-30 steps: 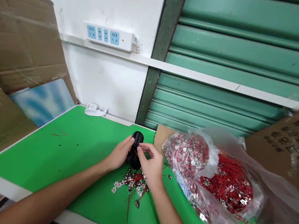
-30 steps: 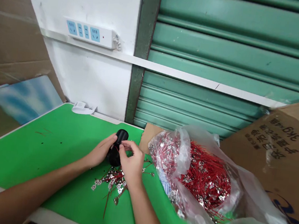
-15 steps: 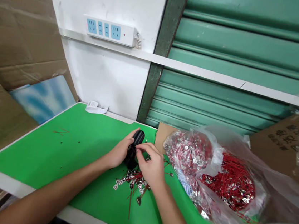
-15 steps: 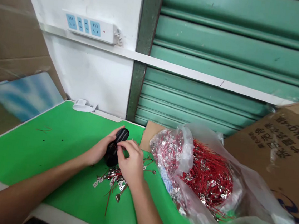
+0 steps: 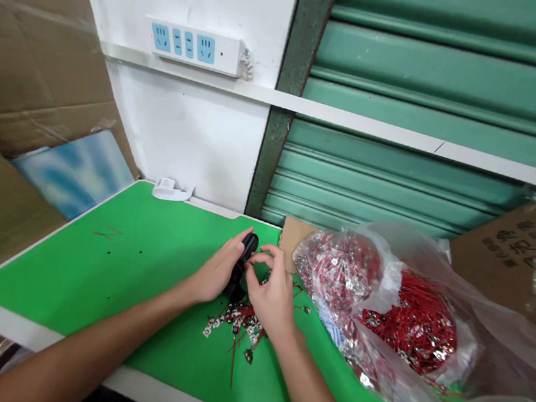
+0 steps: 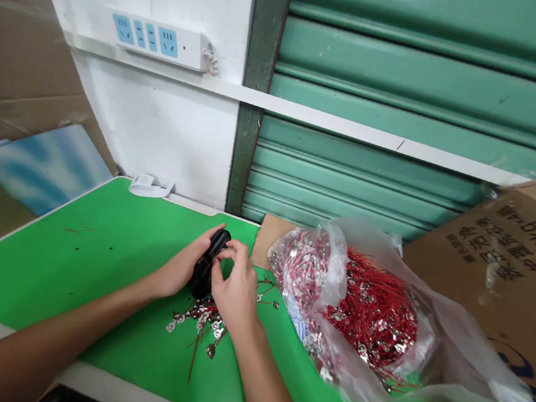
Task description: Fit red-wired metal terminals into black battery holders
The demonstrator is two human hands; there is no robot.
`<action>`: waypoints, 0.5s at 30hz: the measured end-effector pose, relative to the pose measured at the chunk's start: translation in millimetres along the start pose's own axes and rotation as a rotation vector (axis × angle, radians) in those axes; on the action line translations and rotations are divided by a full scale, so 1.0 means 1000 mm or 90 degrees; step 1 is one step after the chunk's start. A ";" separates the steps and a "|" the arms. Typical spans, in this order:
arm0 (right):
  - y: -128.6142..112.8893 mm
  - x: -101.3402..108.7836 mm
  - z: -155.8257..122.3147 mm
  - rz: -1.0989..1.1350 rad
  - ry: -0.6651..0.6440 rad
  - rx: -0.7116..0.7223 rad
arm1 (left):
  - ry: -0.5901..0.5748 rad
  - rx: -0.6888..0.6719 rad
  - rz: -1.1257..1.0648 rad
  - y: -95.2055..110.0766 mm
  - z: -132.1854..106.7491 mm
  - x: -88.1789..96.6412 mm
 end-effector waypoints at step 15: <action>0.001 -0.004 -0.005 -0.058 0.034 0.033 | 0.027 0.000 -0.038 -0.003 -0.001 -0.004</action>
Point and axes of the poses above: each hand's wrist, its own z-axis towards the middle knuckle, its own x-axis out of the back of the hand, y = z × x, the point moved 3 cm from there along z, towards the middle knuckle, and after that the axes turned 5 degrees about y, right-handed, at the moved point
